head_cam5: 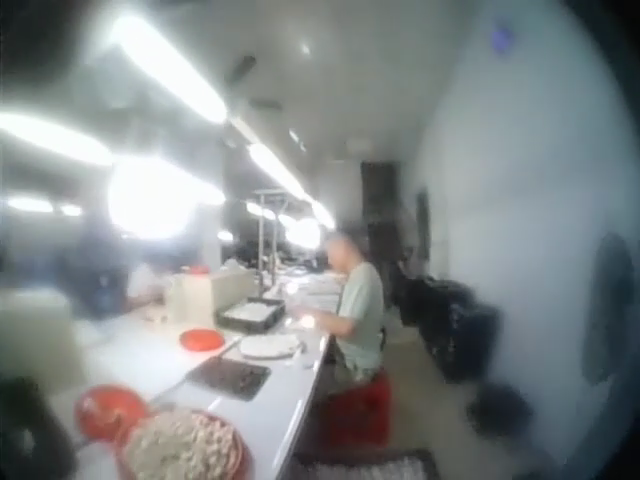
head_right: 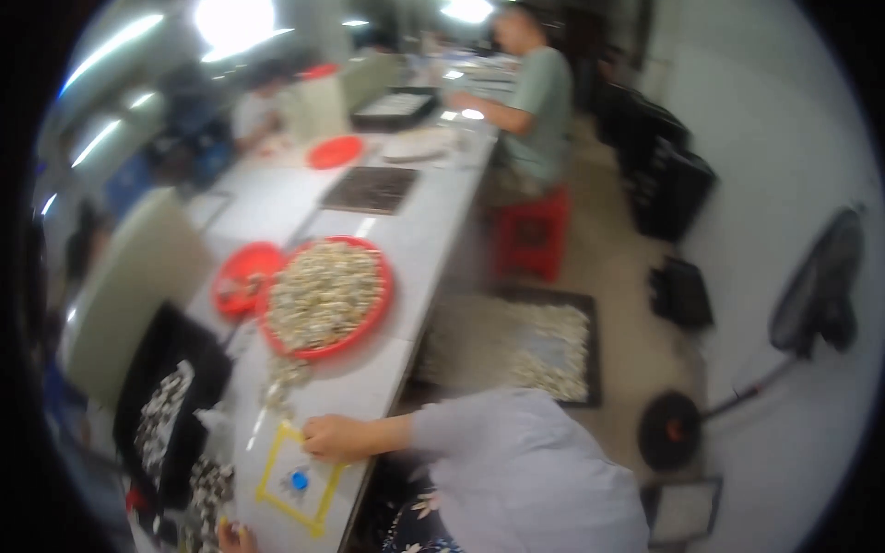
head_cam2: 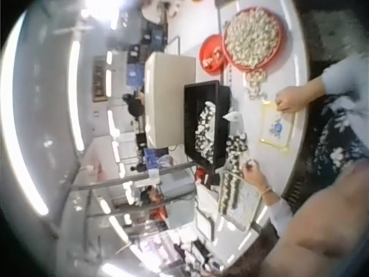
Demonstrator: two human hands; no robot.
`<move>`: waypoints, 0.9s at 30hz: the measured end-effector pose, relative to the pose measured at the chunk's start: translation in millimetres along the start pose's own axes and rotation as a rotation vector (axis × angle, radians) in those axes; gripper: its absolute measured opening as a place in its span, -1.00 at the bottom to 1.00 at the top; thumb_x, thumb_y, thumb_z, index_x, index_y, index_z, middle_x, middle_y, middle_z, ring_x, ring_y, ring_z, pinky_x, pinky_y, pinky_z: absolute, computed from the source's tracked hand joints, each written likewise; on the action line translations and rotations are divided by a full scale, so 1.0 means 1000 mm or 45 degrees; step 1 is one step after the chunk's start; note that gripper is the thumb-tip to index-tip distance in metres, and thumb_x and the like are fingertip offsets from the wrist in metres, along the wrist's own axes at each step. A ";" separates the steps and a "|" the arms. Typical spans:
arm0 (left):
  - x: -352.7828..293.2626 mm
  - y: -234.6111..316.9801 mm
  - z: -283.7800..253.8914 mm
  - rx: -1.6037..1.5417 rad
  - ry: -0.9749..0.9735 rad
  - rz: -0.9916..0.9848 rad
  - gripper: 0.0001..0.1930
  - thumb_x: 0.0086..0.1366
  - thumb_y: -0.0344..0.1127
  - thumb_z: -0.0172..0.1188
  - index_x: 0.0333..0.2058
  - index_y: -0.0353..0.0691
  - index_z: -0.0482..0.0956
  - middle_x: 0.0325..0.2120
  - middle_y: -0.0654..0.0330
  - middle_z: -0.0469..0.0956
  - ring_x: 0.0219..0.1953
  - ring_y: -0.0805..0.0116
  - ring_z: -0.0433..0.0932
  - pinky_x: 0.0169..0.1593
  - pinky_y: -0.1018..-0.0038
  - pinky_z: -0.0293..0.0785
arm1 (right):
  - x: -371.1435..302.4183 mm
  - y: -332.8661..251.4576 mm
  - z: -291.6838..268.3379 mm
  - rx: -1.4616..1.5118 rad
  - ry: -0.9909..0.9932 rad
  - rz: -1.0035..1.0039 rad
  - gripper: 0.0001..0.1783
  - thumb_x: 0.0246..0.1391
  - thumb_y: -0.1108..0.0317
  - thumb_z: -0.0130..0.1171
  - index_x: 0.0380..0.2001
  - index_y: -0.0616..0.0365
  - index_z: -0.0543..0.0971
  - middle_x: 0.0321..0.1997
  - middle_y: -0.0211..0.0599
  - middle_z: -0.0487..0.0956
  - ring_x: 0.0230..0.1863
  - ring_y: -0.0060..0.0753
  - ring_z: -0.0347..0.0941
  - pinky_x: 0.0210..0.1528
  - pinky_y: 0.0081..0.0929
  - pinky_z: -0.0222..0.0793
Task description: The person assembles small white electronic or plastic components by hand on a production line, taking parts from component trays and fitting them together in an assembly jig.
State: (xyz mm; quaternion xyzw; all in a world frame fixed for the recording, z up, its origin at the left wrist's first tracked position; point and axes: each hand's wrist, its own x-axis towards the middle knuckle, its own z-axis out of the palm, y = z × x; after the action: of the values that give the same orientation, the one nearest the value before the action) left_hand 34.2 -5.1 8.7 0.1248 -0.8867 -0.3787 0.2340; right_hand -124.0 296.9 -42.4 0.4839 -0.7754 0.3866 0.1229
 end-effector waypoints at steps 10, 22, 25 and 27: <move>-0.013 -0.015 0.022 -1.353 -0.196 -0.686 -0.77 0.14 -0.48 0.04 -0.20 -0.38 0.49 -0.30 0.04 0.52 -0.24 0.26 0.49 -0.21 0.44 0.41 | -0.005 -0.020 0.003 -0.050 0.047 0.157 -0.93 -0.22 0.39 0.08 -0.65 0.13 0.44 -0.50 -0.24 0.40 -0.35 -0.17 0.36 -0.33 -0.30 0.34; -0.061 0.043 0.053 -2.094 -0.044 -0.843 -0.68 0.15 -0.47 -0.01 -0.08 -0.35 0.37 -0.17 -0.10 0.46 -0.27 0.26 0.52 -0.19 0.54 0.48 | 0.038 -0.025 -0.028 0.225 -0.261 0.247 -0.76 -0.22 0.48 0.21 -0.35 0.14 0.57 -0.38 -0.25 0.51 -0.40 -0.24 0.44 -0.36 -0.42 0.39; -0.069 0.045 0.057 -2.109 -0.017 -0.883 -0.68 0.17 -0.46 -0.04 -0.08 -0.37 0.37 -0.16 -0.13 0.46 -0.29 0.26 0.54 -0.20 0.53 0.52 | 0.052 -0.030 -0.019 0.205 -0.335 0.101 -0.76 -0.22 0.48 0.22 -0.35 0.13 0.57 -0.39 -0.27 0.50 -0.41 -0.26 0.44 -0.37 -0.43 0.38; -0.069 0.049 0.060 -2.090 0.019 -0.943 -0.67 0.17 -0.45 -0.04 -0.06 -0.38 0.37 -0.14 -0.13 0.45 -0.28 0.25 0.54 -0.17 0.52 0.51 | 0.058 -0.033 -0.016 0.186 -0.392 0.020 -0.76 -0.22 0.49 0.22 -0.36 0.14 0.57 -0.39 -0.28 0.50 -0.41 -0.26 0.44 -0.38 -0.43 0.38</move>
State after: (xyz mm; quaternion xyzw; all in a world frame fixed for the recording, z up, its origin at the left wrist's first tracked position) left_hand 61.0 93.1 -13.9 0.1985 -0.2385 -0.9433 0.1182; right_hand -128.2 262.8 17.3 0.5388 -0.7587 0.3643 -0.0360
